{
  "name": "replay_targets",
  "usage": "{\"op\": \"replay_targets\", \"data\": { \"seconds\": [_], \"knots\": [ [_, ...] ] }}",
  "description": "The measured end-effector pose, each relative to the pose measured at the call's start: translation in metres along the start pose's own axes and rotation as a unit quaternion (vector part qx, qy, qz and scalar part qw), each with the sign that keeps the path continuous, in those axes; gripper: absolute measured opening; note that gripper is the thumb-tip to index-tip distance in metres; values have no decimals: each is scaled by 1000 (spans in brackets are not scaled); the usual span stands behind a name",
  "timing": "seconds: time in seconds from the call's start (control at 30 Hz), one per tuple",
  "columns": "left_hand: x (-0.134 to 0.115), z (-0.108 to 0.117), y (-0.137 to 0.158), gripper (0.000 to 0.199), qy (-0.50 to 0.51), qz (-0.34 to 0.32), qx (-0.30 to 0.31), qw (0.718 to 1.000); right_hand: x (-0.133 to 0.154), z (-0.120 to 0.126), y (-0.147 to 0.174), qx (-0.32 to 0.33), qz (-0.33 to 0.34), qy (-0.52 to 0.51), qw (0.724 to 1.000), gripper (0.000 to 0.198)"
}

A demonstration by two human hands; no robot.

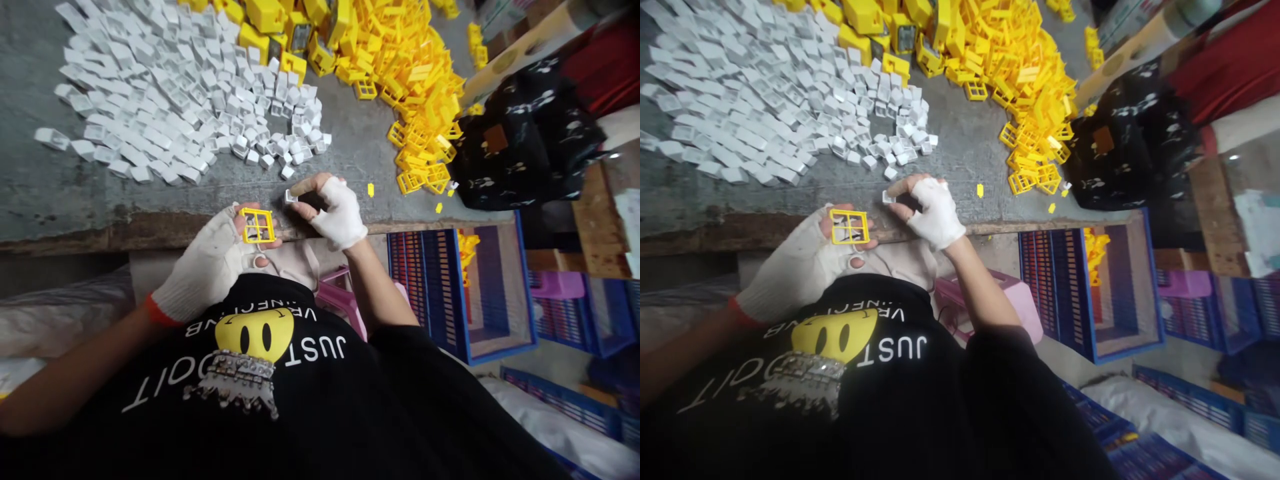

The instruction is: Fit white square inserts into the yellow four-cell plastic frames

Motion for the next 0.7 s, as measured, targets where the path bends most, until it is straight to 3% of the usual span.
{"op": "replay_targets", "data": {
  "seconds": [0.1,0.2,0.27,0.33,0.4,0.5,0.6,0.7],
  "knots": [
    [3,-6,0,38,8,-2,35,999,38,-7,12,-23,74,-65,995,29],
    [7,-10,2,57,42,6,72,997,65,-23,24,-7,107,-60,992,36],
    [8,-9,4,67,48,10,73,996,70,-30,28,6,124,-50,991,38],
    [8,-6,6,64,43,7,66,997,63,-29,27,7,132,-50,990,38],
    [6,-2,8,54,41,7,50,998,41,-15,17,-33,98,-37,994,37],
    [3,10,9,39,40,-2,-11,999,-8,6,-12,-83,-44,45,995,29],
    [-4,18,9,29,25,-34,-54,998,-37,2,-40,-37,-136,127,982,23],
    [-10,22,9,27,6,-61,-68,996,-34,-10,-48,-7,-138,141,980,18]
  ]
}}
Point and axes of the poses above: each hand's wrist, its own y-axis away from the middle knuckle, its own z-axis out of the back of the hand, x = y × z, the point moved 8 cm from there along -y, towards the middle knuckle, and after that the axes turned 6 degrees about -y, right-handed, at the moved point
